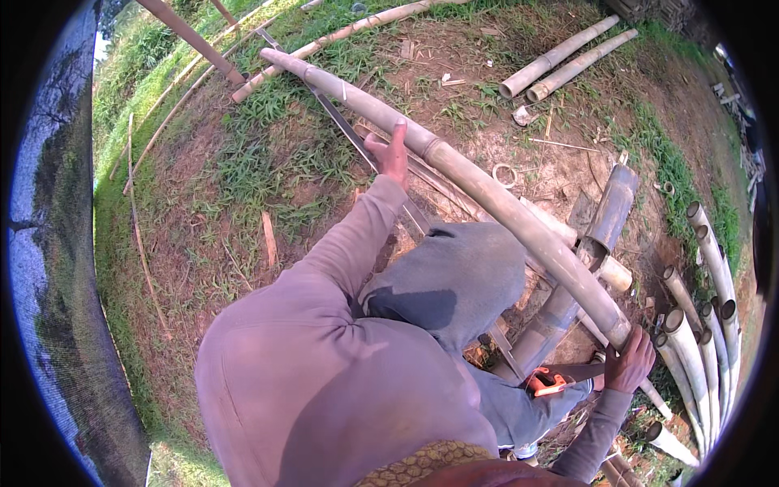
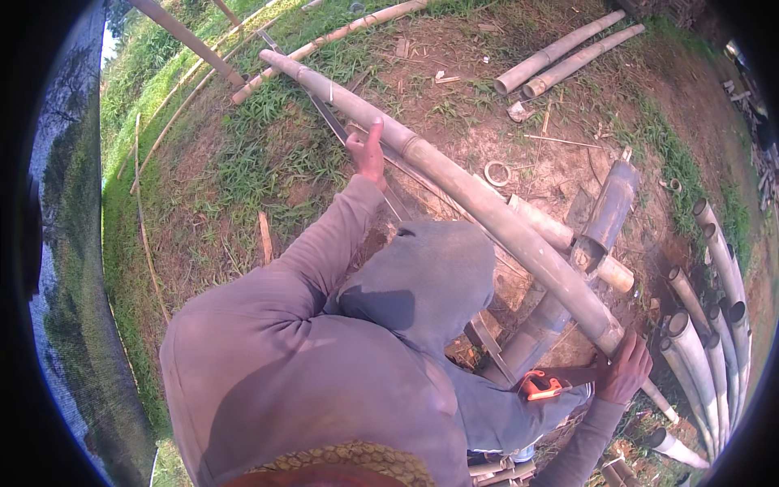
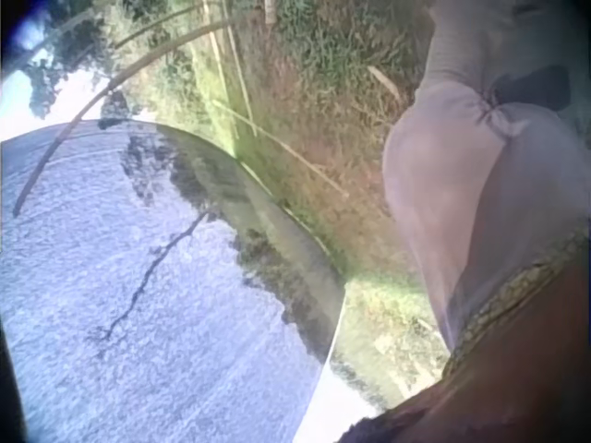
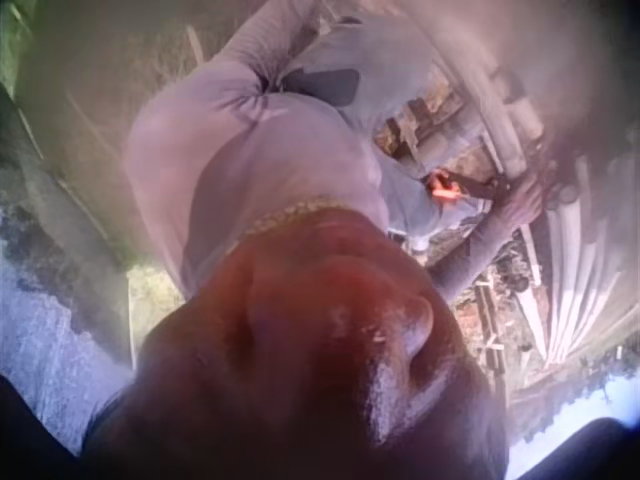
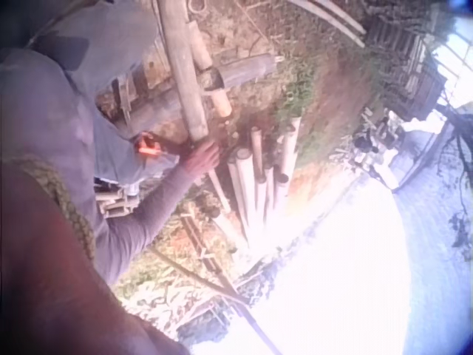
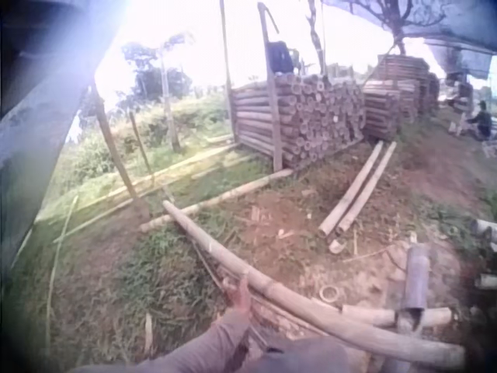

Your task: The person sits on the ground and uses a hand saw to cut long bamboo poles into shorter sections. They repeatedly position each pole on a support, saw through it, and set the cut pieces aside.

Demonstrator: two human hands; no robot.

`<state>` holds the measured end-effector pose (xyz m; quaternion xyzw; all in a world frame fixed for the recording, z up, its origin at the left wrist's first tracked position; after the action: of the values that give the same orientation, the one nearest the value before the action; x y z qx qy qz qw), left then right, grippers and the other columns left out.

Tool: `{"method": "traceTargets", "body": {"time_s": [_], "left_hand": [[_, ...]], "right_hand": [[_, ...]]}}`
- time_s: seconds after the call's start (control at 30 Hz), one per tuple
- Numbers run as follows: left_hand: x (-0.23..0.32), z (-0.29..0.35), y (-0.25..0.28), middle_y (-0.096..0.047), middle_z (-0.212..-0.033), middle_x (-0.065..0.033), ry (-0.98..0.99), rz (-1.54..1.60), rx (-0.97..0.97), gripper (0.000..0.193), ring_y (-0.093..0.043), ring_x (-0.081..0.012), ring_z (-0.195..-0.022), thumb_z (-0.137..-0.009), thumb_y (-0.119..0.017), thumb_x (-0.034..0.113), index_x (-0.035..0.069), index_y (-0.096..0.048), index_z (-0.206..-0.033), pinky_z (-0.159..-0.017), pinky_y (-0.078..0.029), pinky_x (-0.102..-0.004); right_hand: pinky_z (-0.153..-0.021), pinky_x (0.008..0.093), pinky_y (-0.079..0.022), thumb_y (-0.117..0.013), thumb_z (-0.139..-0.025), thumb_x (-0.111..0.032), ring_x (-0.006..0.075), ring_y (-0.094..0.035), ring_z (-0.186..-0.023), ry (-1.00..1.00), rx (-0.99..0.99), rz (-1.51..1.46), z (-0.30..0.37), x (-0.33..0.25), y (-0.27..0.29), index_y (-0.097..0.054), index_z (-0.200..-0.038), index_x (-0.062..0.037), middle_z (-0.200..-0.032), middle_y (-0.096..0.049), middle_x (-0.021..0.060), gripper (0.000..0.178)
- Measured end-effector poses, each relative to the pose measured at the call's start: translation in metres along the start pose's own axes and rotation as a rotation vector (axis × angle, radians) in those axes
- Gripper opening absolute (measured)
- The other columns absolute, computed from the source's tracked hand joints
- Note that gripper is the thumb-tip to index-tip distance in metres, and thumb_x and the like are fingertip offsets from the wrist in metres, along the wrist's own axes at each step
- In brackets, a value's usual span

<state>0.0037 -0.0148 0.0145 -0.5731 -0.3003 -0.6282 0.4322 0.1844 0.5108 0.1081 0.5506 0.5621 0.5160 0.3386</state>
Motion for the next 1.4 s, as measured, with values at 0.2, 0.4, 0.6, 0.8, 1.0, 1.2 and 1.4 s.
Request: {"method": "traceTargets", "body": {"time_s": [0.2, 0.4, 0.6, 0.8, 1.0, 1.2, 1.4], "left_hand": [[-0.049, 0.005, -0.008, -0.068, -0.109, -0.0135, 0.567, 0.385, -0.676, 0.044, -0.07, -0.0294, -0.101, -0.093, -0.078, 0.023, 0.003, -0.056, -0.124, -0.091, -0.057, -0.053], [0.026, 0.087, -0.129, -0.07, -0.097, -0.0094, 0.414, 0.113, -1.102, 0.034, -0.074, -0.0231, -0.089, -0.088, -0.082, 0.012, 0.002, -0.061, -0.114, -0.073, -0.064, -0.0476], [-0.021, 0.143, -0.253, -0.072, -0.096, -0.012, 0.503, -0.124, -1.199, 0.037, -0.075, -0.024, -0.081, -0.084, -0.084, 0.009, -0.004, -0.064, -0.111, -0.069, -0.065, -0.0458], [-0.028, 0.112, -0.355, -0.075, -0.108, -0.0234, 0.105, -0.349, -1.146, 0.069, -0.076, -0.031, -0.089, -0.07, -0.092, 0.024, -0.014, -0.065, -0.121, -0.079, -0.062, -0.0385], [0.077, 0.057, -0.354, -0.061, -0.139, -0.0302, -0.233, -0.234, -1.238, 0.095, -0.054, -0.0382, -0.139, -0.093, -0.075, 0.051, -0.008, -0.036, -0.156, -0.122, -0.035, -0.0504], [-0.054, 0.062, -0.131, -0.054, -0.15, -0.0145, 0.454, -0.313, -1.58, 0.086, -0.062, -0.025, -0.13, -0.104, -0.054, 0.066, 0.005, -0.033, -0.161, -0.107, -0.052, -0.0417], [-0.108, 0.056, -0.108, -0.054, -0.149, -0.0139, 0.796, 0.093, -1.415, 0.088, -0.06, -0.0295, -0.132, -0.1, -0.052, 0.073, 0.008, -0.037, -0.157, -0.109, -0.053, -0.0478]], "right_hand": [[-0.088, 0.0517, -0.05, -0.085, -0.066, -0.019, 0.0397, -0.065, -0.104, -0.087, -0.118, 0.007, 0.082, 0.043, 0.009, -0.057, -0.124, -0.0044, -0.11, -0.065, 0.0168, 0.066], [-0.073, 0.0534, -0.059, -0.088, -0.069, -0.027, 0.0461, -0.073, -0.08, -0.502, -0.479, -0.444, 0.186, 0.002, 0.055, -0.058, -0.111, -0.0039, -0.091, -0.072, 0.025, 0.057], [-0.078, 0.0508, -0.059, -0.09, -0.075, -0.036, 0.0418, -0.076, -0.085, -0.69, -0.497, -0.82, 0.216, -0.104, 0.069, -0.056, -0.128, -0.0002, -0.093, -0.074, 0.0234, 0.072], [-0.08, 0.0387, -0.06, -0.088, -0.086, -0.023, 0.0219, -0.07, -0.089, -0.697, -0.365, -1.33, 0.156, -0.164, 0.012, -0.054, -0.136, 0.0002, -0.112, -0.07, 0.0131, 0.065], [-0.071, 0.033, -0.061, -0.08, -0.094, -0.014, 0.0157, -0.068, -0.09, -0.723, -0.315, -1.847, -0.068, -0.191, -0.063, -0.051, -0.135, 0.0001, -0.109, -0.066, 0.0088, 0.053], [-0.079, 0.0323, -0.058, -0.081, -0.092, -0.011, 0.0159, -0.069, -0.09, -0.711, -0.106, -2.123, -0.22, -0.25, -0.129, -0.056, -0.132, -0.0001, -0.111, -0.07, 0.0096, 0.048], [-0.082, 0.0387, -0.058, -0.088, -0.084, -0.021, 0.0233, -0.071, -0.094, -0.875, -0.131, -1.407, -0.289, -0.269, -0.238, -0.063, -0.12, 0.002, -0.105, -0.073, 0.0137, 0.05]]}}
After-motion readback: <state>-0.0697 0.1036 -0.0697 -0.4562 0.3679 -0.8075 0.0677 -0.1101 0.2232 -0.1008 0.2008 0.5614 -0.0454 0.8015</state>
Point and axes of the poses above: each hand's wrist, its own z-axis away from the middle knuckle, its own y-axis out of the back of the hand, x = y × z, the point moved 1 cm from there along -z, towards the middle knuckle
